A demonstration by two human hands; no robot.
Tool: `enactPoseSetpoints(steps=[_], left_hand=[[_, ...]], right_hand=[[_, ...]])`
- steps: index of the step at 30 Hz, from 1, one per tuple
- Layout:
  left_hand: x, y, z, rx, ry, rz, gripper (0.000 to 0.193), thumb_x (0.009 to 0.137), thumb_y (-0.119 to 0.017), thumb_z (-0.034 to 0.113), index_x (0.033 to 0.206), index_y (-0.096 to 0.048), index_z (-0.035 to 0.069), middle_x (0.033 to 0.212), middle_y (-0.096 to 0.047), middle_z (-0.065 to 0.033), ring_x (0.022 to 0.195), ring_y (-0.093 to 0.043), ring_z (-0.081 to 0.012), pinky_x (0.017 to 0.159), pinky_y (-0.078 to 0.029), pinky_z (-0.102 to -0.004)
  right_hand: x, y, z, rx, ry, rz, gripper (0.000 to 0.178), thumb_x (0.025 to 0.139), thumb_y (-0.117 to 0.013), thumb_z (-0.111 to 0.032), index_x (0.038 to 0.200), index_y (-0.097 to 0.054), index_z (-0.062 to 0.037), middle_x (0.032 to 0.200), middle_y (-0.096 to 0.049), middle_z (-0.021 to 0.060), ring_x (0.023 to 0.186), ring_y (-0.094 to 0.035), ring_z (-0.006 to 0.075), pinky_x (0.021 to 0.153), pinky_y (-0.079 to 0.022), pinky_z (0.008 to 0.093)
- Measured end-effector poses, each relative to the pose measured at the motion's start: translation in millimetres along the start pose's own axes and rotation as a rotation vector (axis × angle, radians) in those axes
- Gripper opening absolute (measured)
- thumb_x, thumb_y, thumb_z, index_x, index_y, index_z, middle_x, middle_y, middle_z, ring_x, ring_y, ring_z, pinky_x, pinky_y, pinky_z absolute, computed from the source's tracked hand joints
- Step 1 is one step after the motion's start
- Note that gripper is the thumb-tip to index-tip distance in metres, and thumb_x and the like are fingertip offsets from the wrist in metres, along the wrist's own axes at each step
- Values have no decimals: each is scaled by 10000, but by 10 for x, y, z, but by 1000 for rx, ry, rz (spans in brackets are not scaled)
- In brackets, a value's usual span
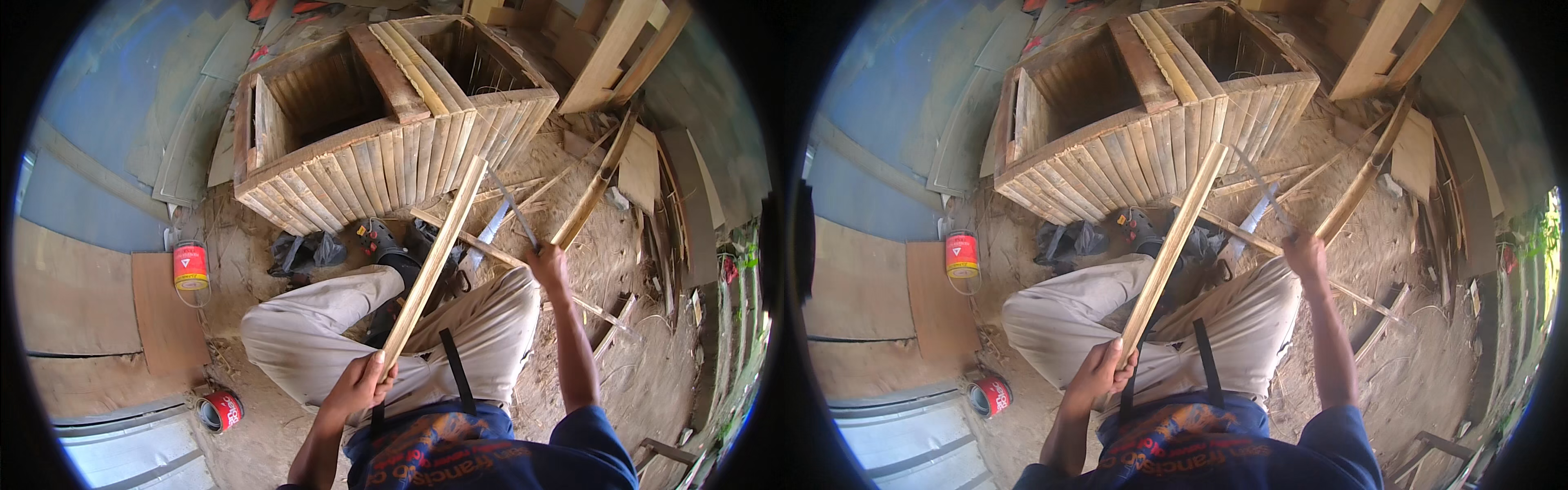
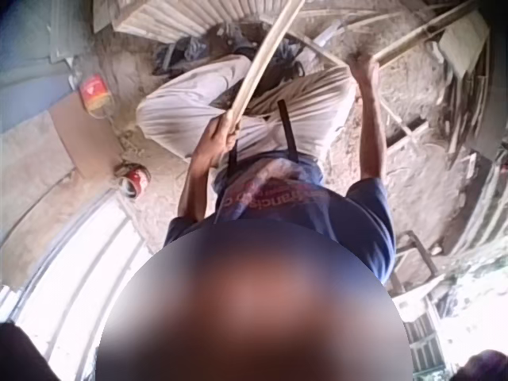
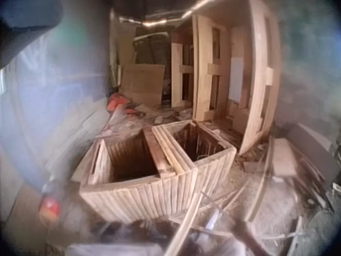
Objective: The person cuts a wooden stick with a hand saw, then uses a knife to shave and smooth the stick. The person places the stick into a wooden structure and taps it into place with a hammer.
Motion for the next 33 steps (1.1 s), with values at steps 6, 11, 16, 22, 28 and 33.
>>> enactPoseSetpoints(steps=[6, 11, 16, 22, 28, 33], left_hand=[[369, 156, -70, -330, -370, 129, 485, 1061, -342, 464, 1008, -511, 12, 600, -440, -4, 413, -379, -80, 391, -338, -243], [1002, 186, 30, -437, -621, 254, 312, 1000, -566, 247, 1226, -478, 51, 1008, -609, -103, 890, -602, -195, 765, -505, -364], [1186, 94, 185, -556, -756, 166, 309, 992, -577, 245, 1269, -494, 136, 1457, -476, -173, 1388, -378, -302, 1066, -365, -463], [1209, -26, 95, -677, -734, 103, 239, 1020, -542, 263, 1223, -576, 141, 1480, -472, -118, 1389, -409, -269, 1114, -357, -453], [1199, -120, -136, -645, -549, 81, 348, 1019, -541, 310, 1300, -556, 106, 1429, -519, -128, 1297, -516, -264, 1039, -435, -434], [1001, 525, -139, -693, -450, 218, 373, 997, -575, 341, 1256, -573, 74, 1320, -593, -161, 1241, -557, -281, 1005, -464, -453]], right_hand=[[-442, -104, -321, 589, -281, -269, 293, 874, -677, -270, 850, -670, 22, 609, -594, 45, 541, -532, 101, 470, -404, 303], [-1227, -237, -1095, 854, -257, -557, 306, 904, -733, -271, 834, -661, 18, 625, -592, 18, 534, -516, 74, 474, -395, 256], [-1359, -256, -1471, 904, -213, -562, 303, 927, -707, -257, 977, -667, 39, 782, -700, 105, 513, -530, 84, 471, -437, 247], [-1319, -378, -1628, 1406, -317, -456, 324, 947, -675, -249, 1062, -610, 47, 954, -718, 152, 557, -584, 127, 491, -471, 264], [-1258, -528, -1676, 1614, -556, -319, 243, 951, -642, -284, 948, -555, -57, 729, -530, 47, 609, -518, 148, 563, -457, 305], [-1077, -474, -1536, 1710, -622, -171, 262, 906, -695, -257, 923, -551, -39, 705, -511, 53, 610, -522, 158, 576, -480, 327]])
Point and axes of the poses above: each hand's wrist, its own x-axis towards the middle knuckle, its own y-axis out of the back of the hand, z = x × y, the point moved 1 cm from there along x, towards the middle knuckle
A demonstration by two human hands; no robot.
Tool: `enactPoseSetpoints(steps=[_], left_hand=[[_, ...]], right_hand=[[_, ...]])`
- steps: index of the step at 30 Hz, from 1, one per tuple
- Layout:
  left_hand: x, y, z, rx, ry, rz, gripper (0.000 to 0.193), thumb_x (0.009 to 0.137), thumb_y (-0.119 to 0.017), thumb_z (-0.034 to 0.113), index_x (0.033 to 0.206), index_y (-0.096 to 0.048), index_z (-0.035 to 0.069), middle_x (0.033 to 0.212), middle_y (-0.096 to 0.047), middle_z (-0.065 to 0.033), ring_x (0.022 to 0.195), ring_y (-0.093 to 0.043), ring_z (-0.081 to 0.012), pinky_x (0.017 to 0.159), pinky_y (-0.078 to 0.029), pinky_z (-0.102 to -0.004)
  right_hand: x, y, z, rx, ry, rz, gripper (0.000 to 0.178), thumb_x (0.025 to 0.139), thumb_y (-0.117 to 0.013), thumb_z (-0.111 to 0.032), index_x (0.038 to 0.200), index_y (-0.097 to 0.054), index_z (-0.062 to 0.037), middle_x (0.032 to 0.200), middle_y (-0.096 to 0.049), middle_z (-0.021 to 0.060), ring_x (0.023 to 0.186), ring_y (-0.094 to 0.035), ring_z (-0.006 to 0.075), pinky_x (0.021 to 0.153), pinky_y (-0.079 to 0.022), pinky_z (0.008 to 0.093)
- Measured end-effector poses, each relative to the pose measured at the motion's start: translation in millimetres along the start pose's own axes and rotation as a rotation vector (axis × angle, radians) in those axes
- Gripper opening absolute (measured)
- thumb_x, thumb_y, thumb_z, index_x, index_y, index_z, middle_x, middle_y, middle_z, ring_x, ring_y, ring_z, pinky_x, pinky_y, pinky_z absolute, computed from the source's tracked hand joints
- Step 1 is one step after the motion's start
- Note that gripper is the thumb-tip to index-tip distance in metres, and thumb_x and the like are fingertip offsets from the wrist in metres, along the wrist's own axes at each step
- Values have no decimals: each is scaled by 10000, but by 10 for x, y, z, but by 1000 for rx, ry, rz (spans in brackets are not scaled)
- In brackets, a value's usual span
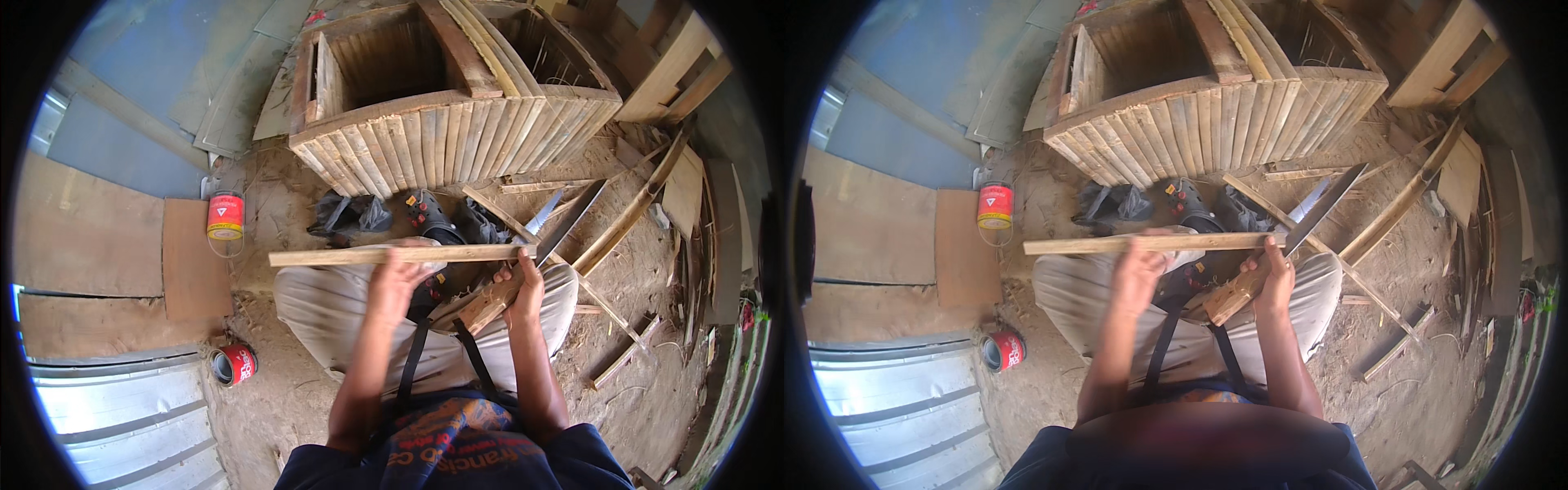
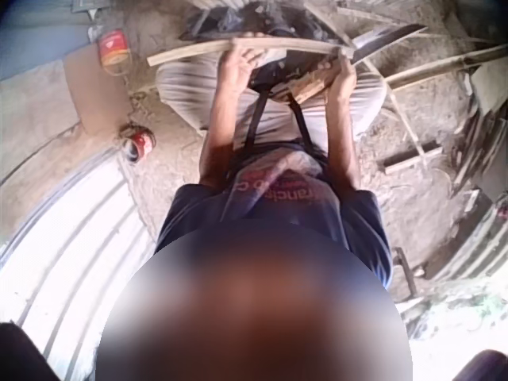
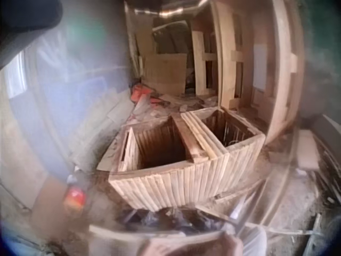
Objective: The person cuts a wooden stick with a hand saw, then uses a knife to shave and smooth the stick. The person places the stick into a wooden structure and taps it into place with a hammer.
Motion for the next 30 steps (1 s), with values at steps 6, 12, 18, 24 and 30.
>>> enactPoseSetpoints(steps=[6, 12, 18, 24, 30], left_hand=[[-183, 722, 789, 167, -344, 358, 190, 954, -646, 251, 1075, -645, 104, 1082, -697, -118, 1011, -657, -245, 924, -504, -450], [-360, 622, 873, -202, -258, 171, 172, 901, -605, 141, 1066, -586, 100, 1083, -619, -62, 1153, -526, -234, 930, -451, -485], [-330, 415, 847, -214, -294, 16, 139, 904, -594, 169, 1034, -571, 124, 981, -586, -38, 1065, -546, -232, 944, -443, -499], [-333, 395, 802, -48, -353, 71, 258, 910, -616, 124, 1160, -562, 151, 1130, -615, -44, 1016, -567, -223, 918, -435, -452], [-339, 531, 848, 251, -501, 243, 321, 879, -697, 63, 1185, -600, 43, 1062, -669, -66, 879, -601, -156, 731, -466, -309]], right_hand=[[200, 210, -384, 7, 108, -82, 217, 925, -666, -247, 958, -558, -62, 796, -510, 36, 644, -470, 133, 612, -442, 303], [232, 339, -431, 158, 174, -430, 349, 938, -648, -303, 1130, -563, -24, 1071, -576, 84, 685, -445, 105, 647, -418, 267], [298, 431, -432, 335, 97, -408, 282, 930, -660, -229, 1133, -564, -58, 1150, -567, 112, 704, -469, 88, 687, -466, 248], [308, 433, -468, 293, 141, -294, 233, 950, -623, -203, 1113, -558, -50, 1138, -579, 120, 717, -479, 87, 693, -471, 254], [373, 359, -545, 155, 152, -194, 214, 954, -629, -252, 1029, -579, -58, 917, -585, 46, 694, -487, 89, 676, -453, 261]])
Point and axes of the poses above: each hand's wrist, its own x-axis towards the middle knuckle, its own y-axis out of the back of the hand, z = x × y, the point moved 1 cm from there along x, towards the middle knuckle
